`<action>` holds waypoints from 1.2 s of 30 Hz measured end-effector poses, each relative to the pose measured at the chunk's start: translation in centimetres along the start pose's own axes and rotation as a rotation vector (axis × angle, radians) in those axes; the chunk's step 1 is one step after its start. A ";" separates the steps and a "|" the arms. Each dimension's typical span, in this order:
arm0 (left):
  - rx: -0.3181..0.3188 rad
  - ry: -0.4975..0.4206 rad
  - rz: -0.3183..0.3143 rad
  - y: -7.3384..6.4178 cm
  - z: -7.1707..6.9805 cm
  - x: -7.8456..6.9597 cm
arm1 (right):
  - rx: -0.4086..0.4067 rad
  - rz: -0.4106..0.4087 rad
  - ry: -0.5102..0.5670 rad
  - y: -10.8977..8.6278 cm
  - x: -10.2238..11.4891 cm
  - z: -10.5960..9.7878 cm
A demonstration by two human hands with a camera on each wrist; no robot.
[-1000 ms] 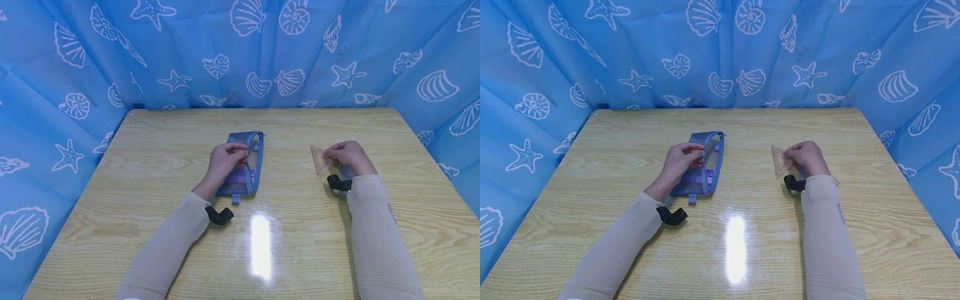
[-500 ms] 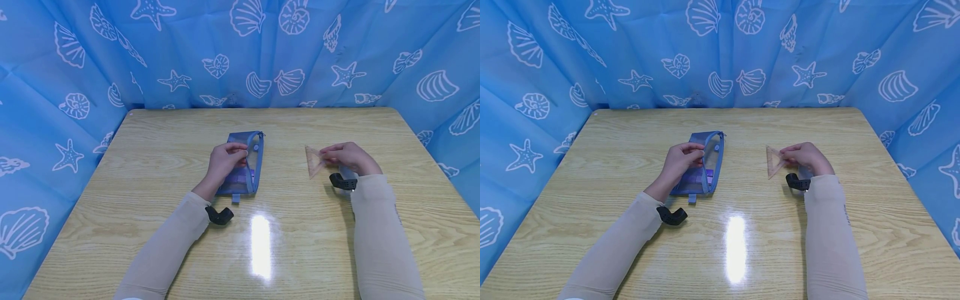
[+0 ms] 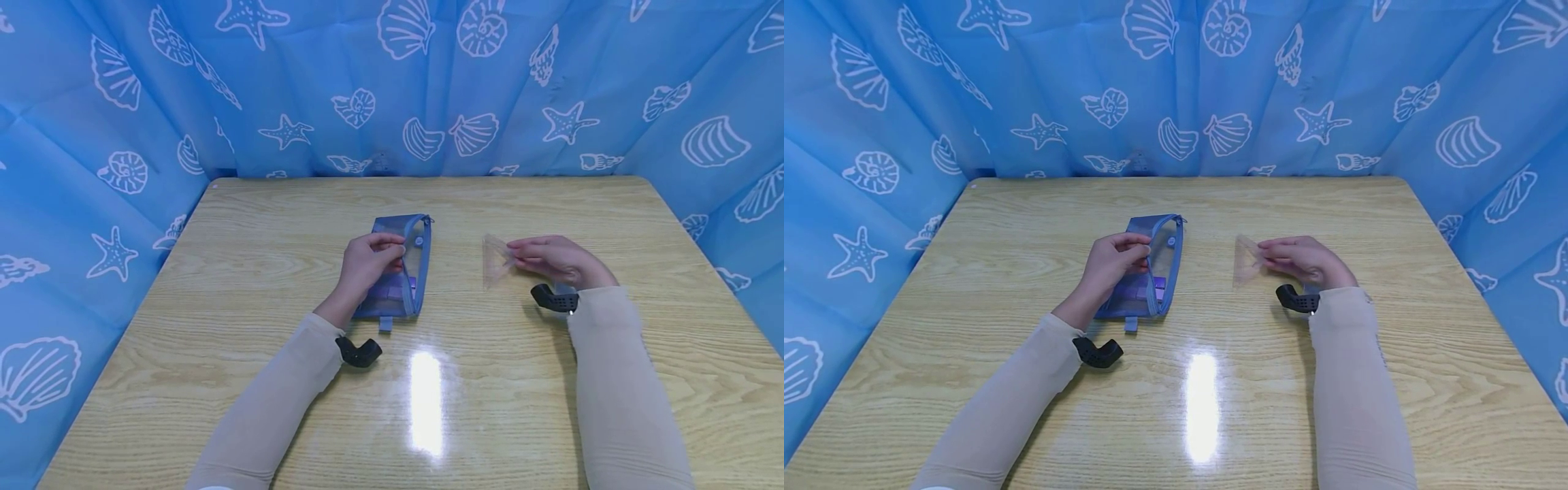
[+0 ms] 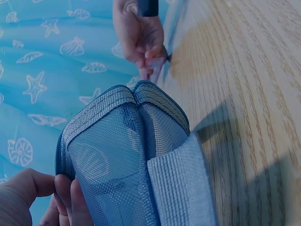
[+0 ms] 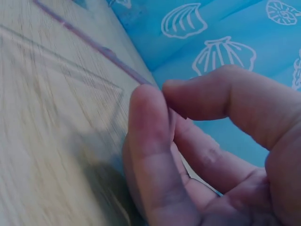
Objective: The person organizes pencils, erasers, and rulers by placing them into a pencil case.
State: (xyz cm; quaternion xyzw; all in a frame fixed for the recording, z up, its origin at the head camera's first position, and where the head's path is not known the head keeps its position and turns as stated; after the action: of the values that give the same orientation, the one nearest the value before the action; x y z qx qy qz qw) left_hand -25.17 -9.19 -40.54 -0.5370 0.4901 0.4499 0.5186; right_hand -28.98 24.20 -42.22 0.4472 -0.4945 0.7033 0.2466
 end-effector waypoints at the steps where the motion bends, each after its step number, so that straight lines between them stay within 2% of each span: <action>1: 0.001 -0.002 -0.001 0.0 0.0 0.0 | 0.005 0.003 0.030 0.0 0.0 0.2; 6: 0.000 -0.005 -0.003 -0.1 0.0 -0.2 | 0.023 0.022 0.175 0.2 0.0 1.0; 9: -0.001 -0.006 -0.001 -0.1 0.0 -0.1 | 0.028 0.026 0.220 0.5 -0.1 1.4; 15: -0.003 -0.017 0.000 -0.1 0.0 -0.1 | 0.069 0.012 0.234 1.5 -0.3 2.7; 36: -0.001 -0.010 0.003 0.0 -0.1 -0.2 | 0.095 -0.037 0.265 3.4 -0.3 7.2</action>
State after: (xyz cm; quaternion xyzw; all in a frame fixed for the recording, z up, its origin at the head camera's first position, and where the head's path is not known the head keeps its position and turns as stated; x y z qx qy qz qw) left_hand -25.17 -9.29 -40.35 -0.5342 0.4880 0.4538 0.5201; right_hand -28.76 16.33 -43.32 0.3703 -0.4156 0.7742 0.3013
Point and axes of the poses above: each hand's wrist, its own y-axis towards the middle knuckle, its own z-axis out of the palm, x = y × z, the point moved 4 cm from there along y, towards the middle knuckle, and after that the axes turned 1 degree about x, right-handed, at the moved point
